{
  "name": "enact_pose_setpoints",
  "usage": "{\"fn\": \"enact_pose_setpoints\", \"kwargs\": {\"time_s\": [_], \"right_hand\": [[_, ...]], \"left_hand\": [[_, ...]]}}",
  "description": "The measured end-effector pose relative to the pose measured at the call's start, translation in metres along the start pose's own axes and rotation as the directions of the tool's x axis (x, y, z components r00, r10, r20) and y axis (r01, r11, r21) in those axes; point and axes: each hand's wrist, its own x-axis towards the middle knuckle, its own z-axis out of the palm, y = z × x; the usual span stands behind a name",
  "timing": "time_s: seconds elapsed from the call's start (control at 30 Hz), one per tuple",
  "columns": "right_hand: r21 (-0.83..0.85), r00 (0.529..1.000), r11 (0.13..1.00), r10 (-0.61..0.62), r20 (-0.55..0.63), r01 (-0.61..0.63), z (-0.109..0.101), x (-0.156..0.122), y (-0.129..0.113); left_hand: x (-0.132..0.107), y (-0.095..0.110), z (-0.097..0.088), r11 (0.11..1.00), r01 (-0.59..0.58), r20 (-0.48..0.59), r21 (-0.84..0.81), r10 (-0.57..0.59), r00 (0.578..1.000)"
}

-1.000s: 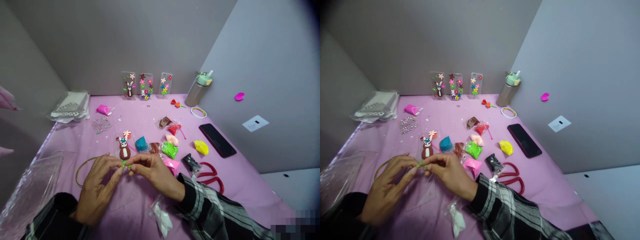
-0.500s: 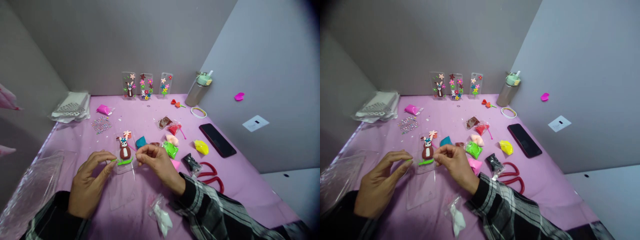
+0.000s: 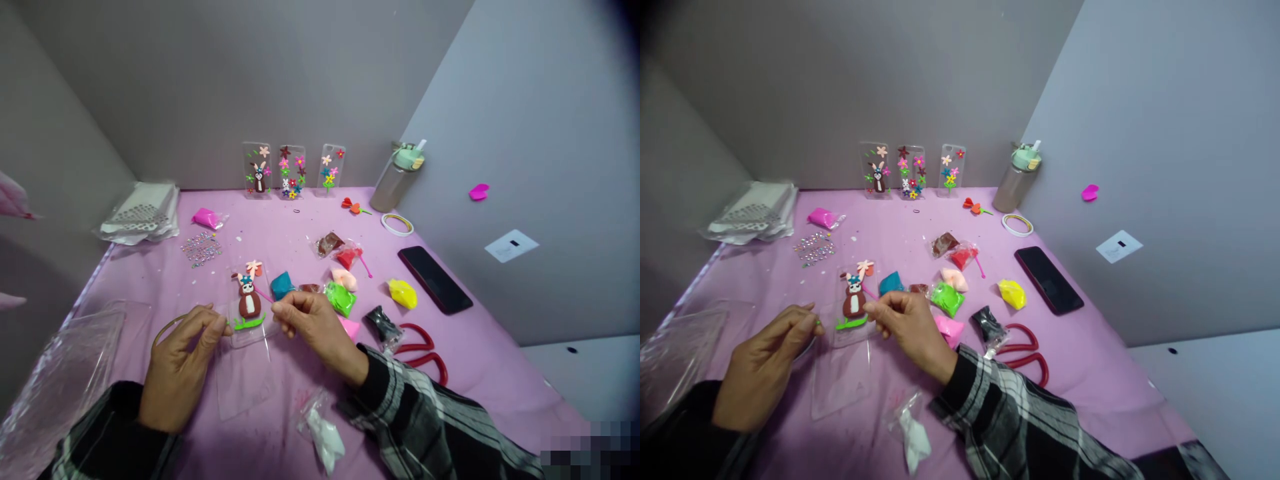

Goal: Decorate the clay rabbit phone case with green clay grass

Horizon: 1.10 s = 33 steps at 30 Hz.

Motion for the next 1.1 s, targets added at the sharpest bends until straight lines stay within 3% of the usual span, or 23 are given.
{"fn": "enact_pose_setpoints", "kwargs": {"time_s": [0.4, 0.67, 0.87, 1.0, 1.1], "right_hand": [[0.024, 0.996, 1.000, -0.001, 0.095, -0.001, 0.000, 0.011, -0.002], [-0.132, 0.998, 0.990, -0.032, 0.061, 0.040, 0.000, 0.011, 0.002], [-0.200, 0.998, 0.978, -0.057, 0.037, 0.063, 0.004, 0.009, 0.007], [-0.367, 0.989, 0.919, -0.139, 0.044, 0.146, 0.006, 0.008, 0.007], [-0.545, 0.972, 0.806, -0.219, 0.088, 0.231, 0.005, 0.008, 0.007]], "left_hand": [[0.000, 0.001, 0.003, 0.999, -0.009, -0.032, -0.048, 0.008, 0.999], [0.001, -0.001, 0.008, 0.995, -0.058, 0.054, -0.080, 0.062, 0.997], [0.001, -0.008, 0.009, 0.994, -0.089, 0.060, -0.057, 0.092, 0.994], [0.000, -0.008, 0.008, 0.995, -0.078, 0.056, -0.068, 0.081, 0.995], [0.000, -0.008, 0.008, 0.993, -0.083, 0.055, -0.078, 0.088, 0.995]]}}
